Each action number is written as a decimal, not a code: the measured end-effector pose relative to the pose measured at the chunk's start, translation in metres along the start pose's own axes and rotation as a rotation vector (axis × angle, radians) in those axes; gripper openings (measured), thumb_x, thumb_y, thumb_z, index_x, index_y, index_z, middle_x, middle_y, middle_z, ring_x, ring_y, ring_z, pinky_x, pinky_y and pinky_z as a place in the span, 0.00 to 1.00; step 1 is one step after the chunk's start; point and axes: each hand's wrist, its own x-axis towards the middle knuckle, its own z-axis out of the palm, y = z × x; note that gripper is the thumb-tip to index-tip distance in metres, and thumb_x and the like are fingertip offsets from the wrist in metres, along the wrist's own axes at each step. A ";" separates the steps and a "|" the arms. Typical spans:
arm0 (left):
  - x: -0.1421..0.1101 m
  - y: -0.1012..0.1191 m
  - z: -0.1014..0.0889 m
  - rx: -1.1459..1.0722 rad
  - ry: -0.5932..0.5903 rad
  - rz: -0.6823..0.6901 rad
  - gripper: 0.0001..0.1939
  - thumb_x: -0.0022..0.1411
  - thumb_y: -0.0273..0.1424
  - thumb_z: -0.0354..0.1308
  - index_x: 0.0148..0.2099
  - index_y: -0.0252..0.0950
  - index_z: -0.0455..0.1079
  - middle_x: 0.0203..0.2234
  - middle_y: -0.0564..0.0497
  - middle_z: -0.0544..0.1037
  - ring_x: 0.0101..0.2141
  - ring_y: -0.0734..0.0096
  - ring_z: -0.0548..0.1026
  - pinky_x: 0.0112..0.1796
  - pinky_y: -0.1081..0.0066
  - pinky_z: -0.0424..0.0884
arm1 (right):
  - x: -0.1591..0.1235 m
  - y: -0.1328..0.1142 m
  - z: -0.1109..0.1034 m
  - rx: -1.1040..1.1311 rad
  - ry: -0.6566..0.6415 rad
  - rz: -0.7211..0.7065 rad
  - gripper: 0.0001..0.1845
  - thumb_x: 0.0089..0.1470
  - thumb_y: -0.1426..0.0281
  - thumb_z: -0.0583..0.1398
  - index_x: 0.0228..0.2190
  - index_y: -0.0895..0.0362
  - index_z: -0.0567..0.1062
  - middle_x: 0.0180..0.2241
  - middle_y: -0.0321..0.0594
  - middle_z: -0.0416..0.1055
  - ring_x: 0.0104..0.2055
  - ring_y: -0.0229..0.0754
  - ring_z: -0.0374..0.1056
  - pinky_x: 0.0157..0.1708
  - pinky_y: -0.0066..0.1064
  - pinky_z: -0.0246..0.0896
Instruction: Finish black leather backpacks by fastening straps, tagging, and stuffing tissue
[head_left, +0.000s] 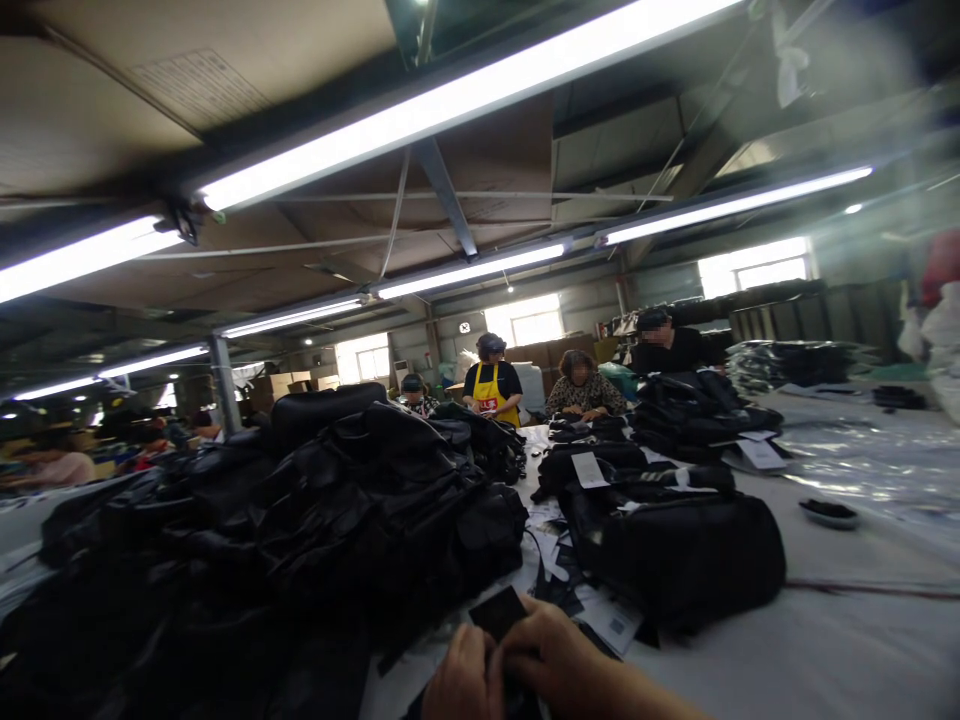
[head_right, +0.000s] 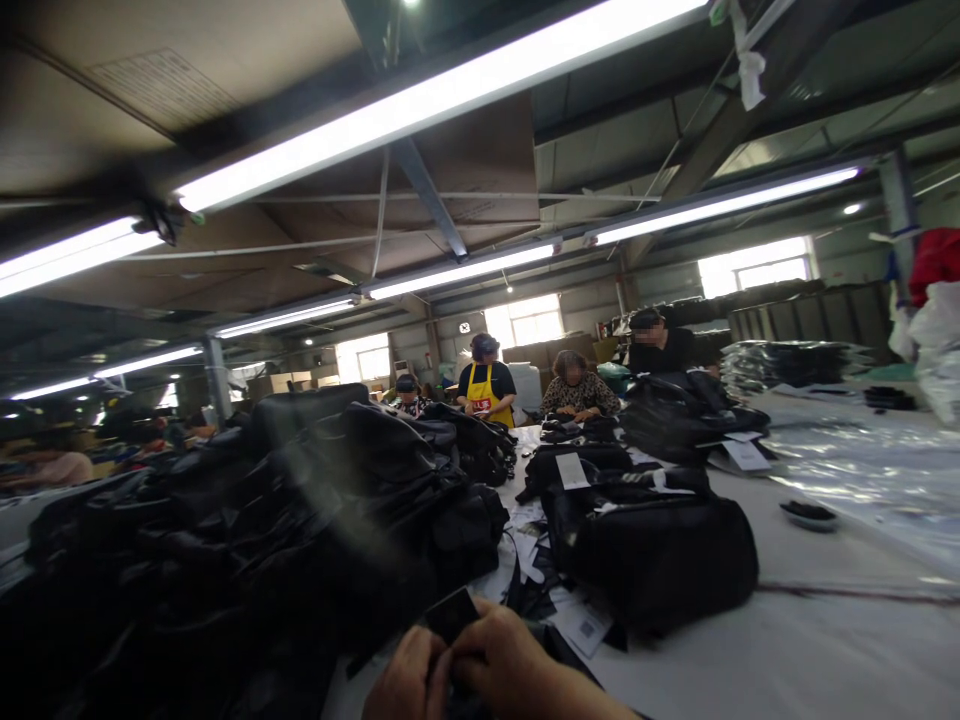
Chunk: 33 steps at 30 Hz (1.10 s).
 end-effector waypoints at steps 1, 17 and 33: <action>0.001 0.000 -0.002 -0.001 -0.011 0.000 0.13 0.67 0.26 0.46 0.32 0.39 0.69 0.31 0.48 0.76 0.32 0.68 0.77 0.34 0.73 0.67 | -0.001 0.000 0.001 -0.012 -0.002 0.010 0.10 0.50 0.74 0.59 0.24 0.57 0.81 0.34 0.38 0.75 0.36 0.39 0.70 0.36 0.25 0.63; 0.003 0.011 -0.034 -0.559 -0.442 -0.056 0.11 0.65 0.35 0.47 0.34 0.37 0.66 0.24 0.51 0.72 0.26 0.69 0.73 0.31 0.72 0.67 | -0.012 -0.016 -0.006 -0.299 0.101 0.220 0.09 0.50 0.72 0.59 0.25 0.56 0.80 0.34 0.42 0.75 0.35 0.42 0.70 0.37 0.28 0.62; 0.005 -0.002 -0.021 -1.108 -0.264 -0.599 0.35 0.56 0.43 0.64 0.61 0.29 0.67 0.26 0.49 0.79 0.15 0.83 0.64 0.17 0.79 0.59 | -0.020 0.020 0.000 0.026 0.372 0.207 0.40 0.56 0.68 0.57 0.67 0.52 0.50 0.64 0.47 0.60 0.64 0.51 0.59 0.61 0.49 0.55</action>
